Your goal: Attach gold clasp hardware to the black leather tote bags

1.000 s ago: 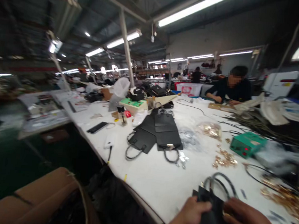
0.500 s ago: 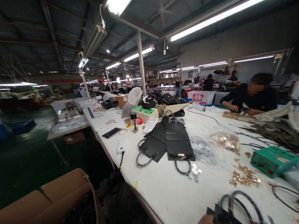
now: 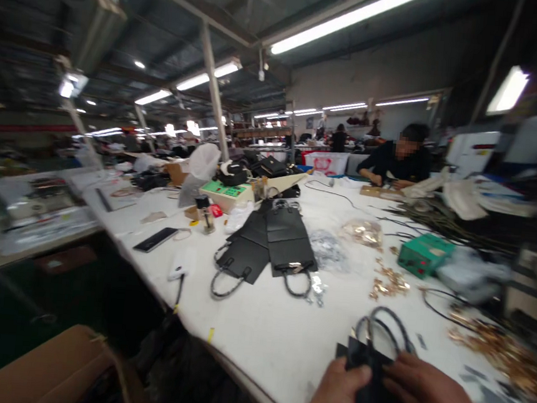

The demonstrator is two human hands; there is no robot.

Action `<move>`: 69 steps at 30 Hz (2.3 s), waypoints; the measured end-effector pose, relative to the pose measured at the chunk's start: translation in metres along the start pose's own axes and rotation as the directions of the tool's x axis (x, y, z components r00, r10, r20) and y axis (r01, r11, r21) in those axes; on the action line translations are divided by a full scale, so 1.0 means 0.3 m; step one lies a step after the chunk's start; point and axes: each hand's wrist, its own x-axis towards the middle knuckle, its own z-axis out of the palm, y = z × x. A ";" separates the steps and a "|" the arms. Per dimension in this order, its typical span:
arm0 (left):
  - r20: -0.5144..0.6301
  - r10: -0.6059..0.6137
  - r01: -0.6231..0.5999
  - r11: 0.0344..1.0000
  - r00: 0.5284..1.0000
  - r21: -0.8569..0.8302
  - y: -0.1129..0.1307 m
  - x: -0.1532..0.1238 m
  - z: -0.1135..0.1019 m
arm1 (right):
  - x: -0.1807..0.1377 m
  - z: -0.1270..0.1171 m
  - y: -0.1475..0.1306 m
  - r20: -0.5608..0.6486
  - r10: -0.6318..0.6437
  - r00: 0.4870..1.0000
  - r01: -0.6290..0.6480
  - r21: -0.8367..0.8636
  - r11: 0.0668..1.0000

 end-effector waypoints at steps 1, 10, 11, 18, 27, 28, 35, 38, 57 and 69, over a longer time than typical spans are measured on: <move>0.012 0.005 -0.005 1.000 1.000 -0.021 0.012 -0.004 0.005 | -0.001 -0.030 -0.038 0.026 -0.002 1.000 0.003 -0.013 1.000; -0.017 -0.226 0.226 0.974 0.974 -0.023 0.070 0.015 0.006 | -0.004 -0.124 -0.093 0.046 0.010 0.999 -0.011 0.021 1.000; -0.032 -0.239 0.239 0.971 0.970 -0.017 0.070 0.011 0.006 | -0.002 -0.127 -0.092 0.048 0.025 0.999 -0.026 0.027 0.999; -0.046 -0.168 0.171 0.983 0.985 0.067 0.084 0.002 0.020 | 0.023 -0.101 -0.088 0.070 0.040 0.997 -0.039 -0.020 0.999; -0.154 -0.142 0.164 0.976 0.978 0.145 0.095 -0.017 0.057 | 0.001 -0.091 -0.075 0.016 0.052 0.999 -0.052 0.047 0.998; -0.167 -0.121 0.146 0.978 0.978 0.146 0.093 -0.021 0.062 | -0.001 -0.097 -0.074 0.008 0.050 0.999 -0.051 0.066 0.997; -0.185 -0.101 0.131 0.979 0.978 0.158 0.085 -0.024 0.070 | -0.006 -0.135 -0.082 0.021 0.025 0.999 -0.026 0.030 0.999; -0.140 -0.143 0.160 0.979 0.980 0.125 0.080 -0.013 0.054 | 0.006 -0.123 -0.083 0.050 0.038 0.998 -0.039 0.018 0.999; -0.136 0.375 -0.149 0.638 0.917 0.756 0.064 0.036 0.041 | -0.131 -0.022 -0.099 -0.319 0.129 0.939 -0.092 0.130 0.987; -0.003 0.366 -0.158 0.410 0.931 0.898 0.091 0.037 0.060 | -0.156 0.063 -0.067 -0.451 0.187 0.873 -0.052 0.294 0.954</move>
